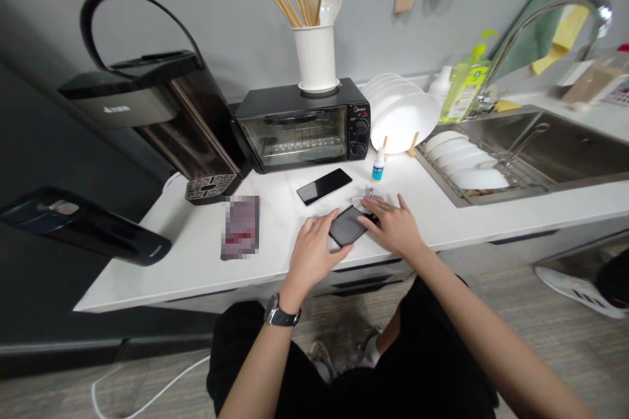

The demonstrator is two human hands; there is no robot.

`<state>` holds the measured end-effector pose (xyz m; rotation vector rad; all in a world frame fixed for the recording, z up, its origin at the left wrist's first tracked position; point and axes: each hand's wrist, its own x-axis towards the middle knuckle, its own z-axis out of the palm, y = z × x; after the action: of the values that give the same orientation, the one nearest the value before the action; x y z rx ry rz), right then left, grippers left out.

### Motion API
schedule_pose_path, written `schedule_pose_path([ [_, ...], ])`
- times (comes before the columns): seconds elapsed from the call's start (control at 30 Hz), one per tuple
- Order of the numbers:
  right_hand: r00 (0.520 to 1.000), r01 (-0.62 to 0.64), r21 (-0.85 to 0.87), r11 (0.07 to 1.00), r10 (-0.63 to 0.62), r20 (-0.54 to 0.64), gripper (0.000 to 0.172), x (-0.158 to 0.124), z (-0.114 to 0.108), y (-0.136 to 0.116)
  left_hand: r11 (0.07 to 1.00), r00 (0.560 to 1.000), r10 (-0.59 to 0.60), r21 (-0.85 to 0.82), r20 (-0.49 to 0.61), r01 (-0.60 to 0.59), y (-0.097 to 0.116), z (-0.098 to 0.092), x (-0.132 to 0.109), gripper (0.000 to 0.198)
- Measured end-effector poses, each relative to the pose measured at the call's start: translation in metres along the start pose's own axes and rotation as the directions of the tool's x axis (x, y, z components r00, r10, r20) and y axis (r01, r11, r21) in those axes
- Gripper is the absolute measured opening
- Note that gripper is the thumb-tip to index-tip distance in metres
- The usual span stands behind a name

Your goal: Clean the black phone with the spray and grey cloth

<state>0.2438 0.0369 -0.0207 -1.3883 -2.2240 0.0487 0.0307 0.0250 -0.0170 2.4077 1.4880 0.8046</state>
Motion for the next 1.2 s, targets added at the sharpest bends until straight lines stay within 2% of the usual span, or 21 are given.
schedule_pose_path([
  [0.03, 1.0, 0.0, -0.014, 1.0, 0.0, 0.001, 0.053, 0.001, 0.001, -0.001, 1.0, 1.0, 0.003, 0.0, 0.001, -0.003, 0.0, 0.0, 0.0, 0.079],
  [0.07, 0.998, 0.051, 0.003, 0.999, -0.052, 0.026, 0.06, 0.002, 0.002, -0.004, 1.0, 1.0, 0.005, -0.001, 0.007, -0.005, 0.0, 0.0, 0.0, 0.08],
  [0.17, 0.947, 0.271, 0.172, 0.947, -0.294, 0.128, 0.075, 0.002, 0.002, -0.008, 1.0, 1.0, 0.004, -0.008, 0.031, -0.003, 0.0, -0.001, -0.001, 0.081],
  [0.2, 0.933, 0.289, 0.204, 0.935, -0.323, 0.158, 0.064, 0.003, 0.001, -0.006, 1.0, 1.0, 0.004, -0.01, 0.031, -0.004, 0.001, -0.001, 0.0, 0.081],
  [0.23, 0.94, 0.256, 0.204, 0.945, -0.293, 0.175, 0.048, 0.005, -0.001, -0.003, 1.0, 1.0, 0.004, -0.01, 0.022, -0.004, 0.001, -0.001, 0.0, 0.081],
  [0.27, 0.965, 0.188, 0.171, 0.967, -0.215, 0.154, 0.04, 0.008, -0.003, 0.0, 1.0, 1.0, 0.004, -0.008, 0.01, -0.003, 0.001, 0.0, 0.0, 0.08],
  [0.33, 0.989, 0.083, 0.099, 0.992, -0.094, 0.11, 0.04, 0.011, -0.005, 0.004, 1.0, 1.0, 0.001, 0.0, -0.007, -0.001, 0.001, 0.001, 0.0, 0.079],
  [0.4, 0.983, 0.144, 0.096, 0.985, -0.153, 0.102, 0.048, 0.01, -0.004, 0.001, 1.0, 1.0, -0.004, 0.002, -0.005, 0.004, 0.0, 0.001, 0.0, 0.08],
  [0.47, 0.943, 0.278, 0.171, 0.945, -0.302, 0.138, 0.062, 0.006, -0.002, -0.003, 1.0, 1.0, -0.012, 0.002, 0.003, 0.012, 0.0, 0.002, 0.0, 0.083],
  [0.5, 0.933, 0.298, 0.203, 0.933, -0.33, 0.144, 0.063, 0.005, -0.001, -0.003, 1.0, 1.0, -0.016, 0.003, 0.003, 0.016, 0.0, 0.002, 0.0, 0.084],
  [0.53, 0.932, 0.297, 0.203, 0.933, -0.329, 0.152, 0.056, 0.005, -0.001, 0.0, 1.0, 1.0, -0.018, 0.003, 0.0, 0.018, 0.0, 0.002, 0.0, 0.083],
  [0.57, 0.953, 0.246, 0.17, 0.954, -0.27, 0.135, 0.047, 0.006, -0.002, 0.005, 1.0, 1.0, -0.021, 0.004, -0.007, 0.021, 0.0, 0.002, 0.0, 0.082],
  [0.63, 0.997, 0.06, 0.071, 0.996, -0.064, 0.043, 0.041, 0.01, -0.004, 0.015, 1.0, 1.0, -0.022, 0.004, -0.021, 0.023, 0.002, 0.002, 0.001, 0.08],
  [0.7, 1.0, 0.005, 0.052, 0.999, -0.005, 0.01, 0.043, 0.01, -0.004, 0.016, 1.0, 1.0, -0.023, 0.004, -0.019, 0.023, 0.003, 0.002, 0.002, 0.079],
  [0.73, 0.999, 0.047, 0.071, 0.996, -0.048, 0.018, 0.046, 0.007, -0.003, 0.011, 1.0, 1.0, -0.023, 0.003, -0.011, 0.023, 0.002, 0.002, 0.002, 0.078],
  [0.8, 0.963, 0.225, 0.196, 0.954, -0.248, 0.102, 0.061, -0.002, 0.0, -0.005, 1.0, 1.0, -0.022, -0.002, 0.013, 0.022, 0.001, 0.001, 0.002, 0.079],
  [0.83, 0.954, 0.245, 0.25, 0.937, -0.279, 0.111, 0.066, -0.006, 0.001, -0.013, 1.0, 1.0, -0.021, -0.004, 0.022, 0.021, 0.0, 0.001, 0.001, 0.081],
  [0.93, 0.946, 0.217, 0.363, 0.906, -0.287, 0.15, 0.045, -0.015, 0.001, -0.024, 1.0, 0.999, -0.015, -0.009, 0.032, 0.015, -0.001, -0.001, 0.0, 0.081],
  [1.0, 0.949, 0.187, 0.39, 0.902, -0.268, 0.166, 0.035, -0.015, -0.003, -0.018, 1.0, 0.999, -0.009, -0.008, 0.036, 0.009, -0.001, -0.001, 0.0, 0.081],
  [1.07, 0.951, 0.177, 0.374, 0.911, -0.256, 0.174, 0.032, -0.014, -0.008, -0.003, 1.0, 1.0, -0.011, -0.006, 0.028, 0.011, 0.0, -0.002, 0.0, 0.08],
  [1.2, 0.971, 0.166, 0.15, 0.975, -0.188, 0.149, 0.036, -0.006, -0.018, 0.037, 1.0, 1.0, -0.013, -0.022, -0.002, 0.013, 0.003, -0.001, 0.002, 0.081],
])
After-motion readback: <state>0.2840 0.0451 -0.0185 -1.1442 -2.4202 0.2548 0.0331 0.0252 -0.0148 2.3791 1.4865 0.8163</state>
